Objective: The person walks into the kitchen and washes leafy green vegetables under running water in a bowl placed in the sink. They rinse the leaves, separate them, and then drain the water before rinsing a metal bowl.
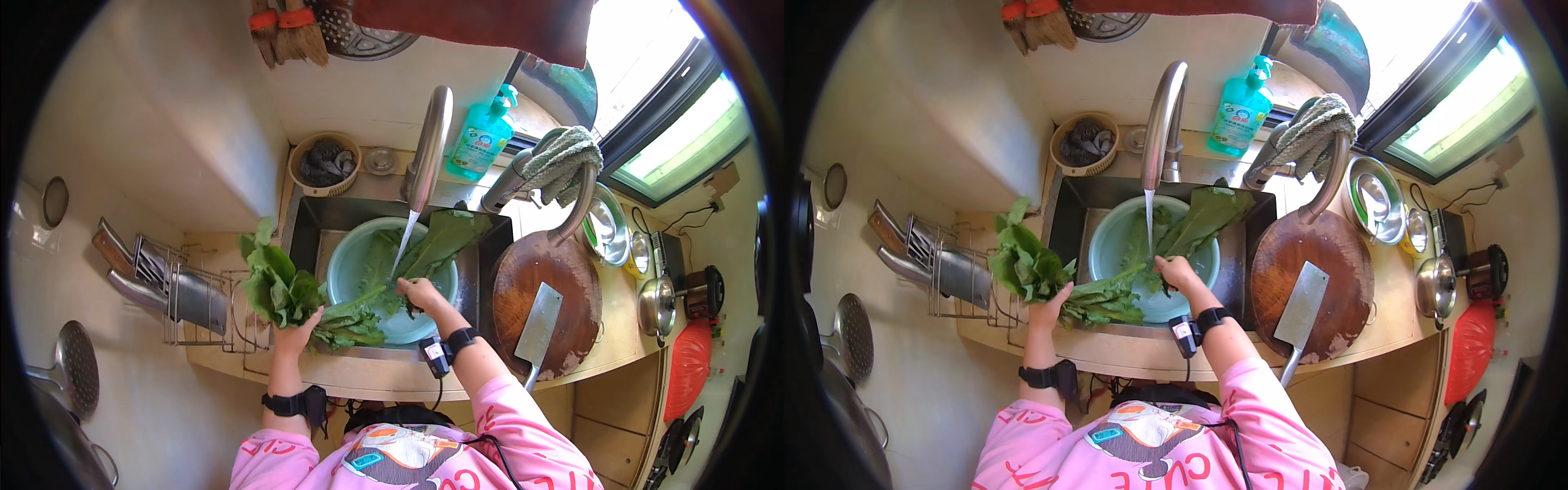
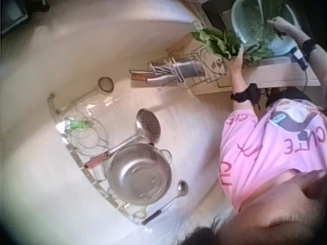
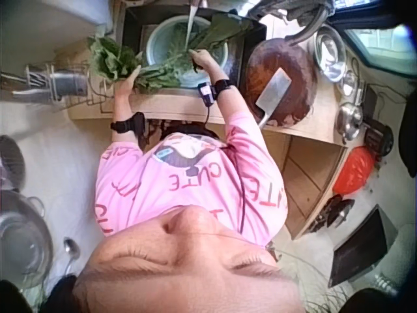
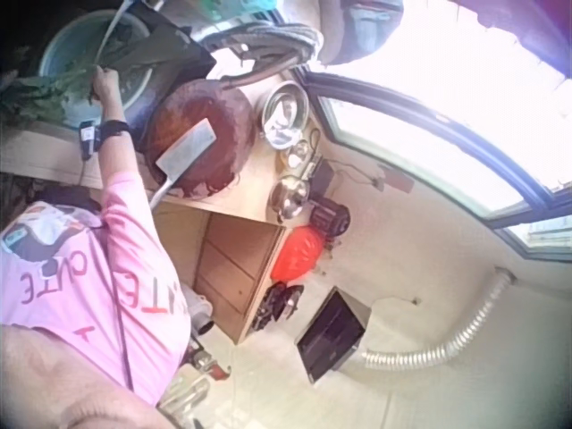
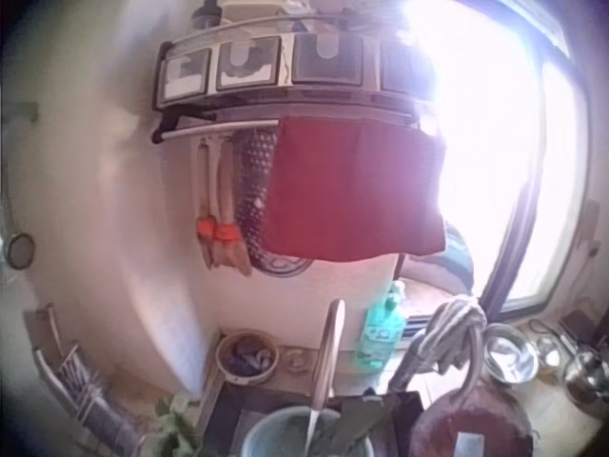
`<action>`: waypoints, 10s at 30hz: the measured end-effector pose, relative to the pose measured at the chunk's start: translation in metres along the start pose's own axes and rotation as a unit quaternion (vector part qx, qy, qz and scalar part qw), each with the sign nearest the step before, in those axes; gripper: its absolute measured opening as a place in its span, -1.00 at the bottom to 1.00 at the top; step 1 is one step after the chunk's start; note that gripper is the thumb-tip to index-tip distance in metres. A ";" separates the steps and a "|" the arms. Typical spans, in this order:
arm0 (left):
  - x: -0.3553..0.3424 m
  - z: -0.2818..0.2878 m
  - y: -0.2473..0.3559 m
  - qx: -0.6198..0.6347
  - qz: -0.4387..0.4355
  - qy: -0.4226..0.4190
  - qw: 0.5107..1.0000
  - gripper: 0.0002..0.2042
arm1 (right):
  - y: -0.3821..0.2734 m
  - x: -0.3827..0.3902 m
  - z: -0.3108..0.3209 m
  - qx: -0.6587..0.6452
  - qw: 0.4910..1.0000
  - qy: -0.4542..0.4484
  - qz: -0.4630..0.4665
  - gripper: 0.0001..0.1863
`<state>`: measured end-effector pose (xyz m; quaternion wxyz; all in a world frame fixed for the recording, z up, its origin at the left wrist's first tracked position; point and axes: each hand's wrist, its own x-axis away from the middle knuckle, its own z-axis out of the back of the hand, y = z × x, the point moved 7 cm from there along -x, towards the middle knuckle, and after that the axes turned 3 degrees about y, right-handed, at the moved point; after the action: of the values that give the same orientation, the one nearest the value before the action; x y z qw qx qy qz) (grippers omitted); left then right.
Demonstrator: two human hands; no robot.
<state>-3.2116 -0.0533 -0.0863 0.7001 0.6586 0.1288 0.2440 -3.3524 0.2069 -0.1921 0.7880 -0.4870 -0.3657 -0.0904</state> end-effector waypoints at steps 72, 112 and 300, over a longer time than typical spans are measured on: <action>-0.041 -0.055 -0.075 0.164 0.108 0.218 0.956 -0.25 | -0.139 -0.008 0.038 0.081 0.908 0.128 0.391 -0.48; -0.018 -0.079 -0.094 0.201 0.355 0.073 0.910 -0.64 | 0.007 -0.069 0.132 -0.161 0.882 0.427 0.119 -0.53; -0.019 -0.061 -0.012 -0.116 0.075 -0.082 0.987 -0.71 | -0.109 0.066 0.106 -0.005 0.947 0.223 0.233 -0.70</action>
<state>-3.2561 -0.0109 -0.1073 0.7598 0.5982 -0.0080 0.2545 -3.4112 0.2537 -0.0443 0.8462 -0.5296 -0.0569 -0.0121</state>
